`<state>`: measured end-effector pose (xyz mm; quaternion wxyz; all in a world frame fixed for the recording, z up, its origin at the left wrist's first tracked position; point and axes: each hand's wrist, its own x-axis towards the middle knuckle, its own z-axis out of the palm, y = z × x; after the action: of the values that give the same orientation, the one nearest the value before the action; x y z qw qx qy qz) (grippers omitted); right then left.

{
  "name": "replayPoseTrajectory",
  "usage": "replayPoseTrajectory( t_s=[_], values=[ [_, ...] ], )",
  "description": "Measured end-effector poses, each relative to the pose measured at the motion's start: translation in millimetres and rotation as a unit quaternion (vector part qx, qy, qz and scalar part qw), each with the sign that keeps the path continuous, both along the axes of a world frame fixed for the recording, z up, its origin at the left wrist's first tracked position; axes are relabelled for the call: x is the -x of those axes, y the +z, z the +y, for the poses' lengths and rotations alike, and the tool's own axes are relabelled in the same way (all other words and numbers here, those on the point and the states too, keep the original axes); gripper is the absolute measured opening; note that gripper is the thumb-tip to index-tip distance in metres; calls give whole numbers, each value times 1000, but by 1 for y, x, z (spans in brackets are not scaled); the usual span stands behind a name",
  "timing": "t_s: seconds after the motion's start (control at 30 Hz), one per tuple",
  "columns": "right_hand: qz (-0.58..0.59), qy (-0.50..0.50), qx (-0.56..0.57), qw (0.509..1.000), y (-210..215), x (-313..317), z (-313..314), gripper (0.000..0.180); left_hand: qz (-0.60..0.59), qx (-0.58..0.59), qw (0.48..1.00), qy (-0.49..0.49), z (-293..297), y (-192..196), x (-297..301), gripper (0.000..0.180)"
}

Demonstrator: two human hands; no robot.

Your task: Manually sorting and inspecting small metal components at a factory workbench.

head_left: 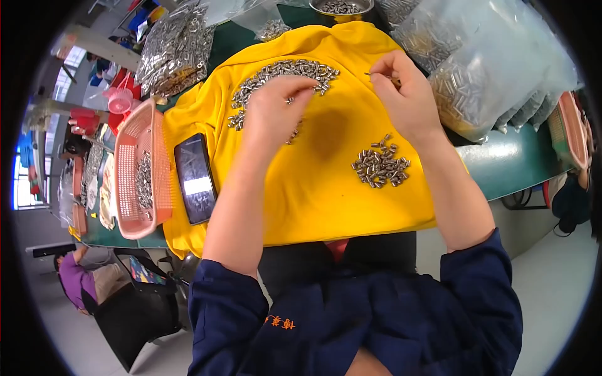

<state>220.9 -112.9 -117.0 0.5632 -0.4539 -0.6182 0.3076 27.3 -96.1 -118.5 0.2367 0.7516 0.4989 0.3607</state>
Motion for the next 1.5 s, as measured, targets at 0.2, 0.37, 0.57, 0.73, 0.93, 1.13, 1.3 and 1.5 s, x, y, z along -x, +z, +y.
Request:
replayPoseTrajectory(
  t_s=[0.2,0.37,0.57,0.73,0.93,1.13,1.3,1.5],
  values=[
    [-24,18,10,1000,5,8,-4,10,214,6,977,-19,18,-2,-3,15],
    [-29,9,3,1000,6,6,-5,9,311,-49,948,-50,30,-6,-19,16],
    [-50,1,-6,999,9,7,-6,9,297,-19,947,-116,36,-4,-10,15],
    [-43,25,1,999,8,5,-5,10,131,91,985,-66,14,5,-13,14],
    [-44,144,79,985,4,9,-8,10,-344,273,891,-117,-10,2,-13,16],
    [-40,146,91,984,6,13,-9,9,-364,288,879,-110,-12,-1,-9,14],
    [-53,153,90,983,6,14,-10,9,-365,287,877,-126,-13,-4,-9,14],
    [-83,148,66,983,5,14,-12,5,-359,283,881,-125,-13,-4,-11,13]
  ],
)
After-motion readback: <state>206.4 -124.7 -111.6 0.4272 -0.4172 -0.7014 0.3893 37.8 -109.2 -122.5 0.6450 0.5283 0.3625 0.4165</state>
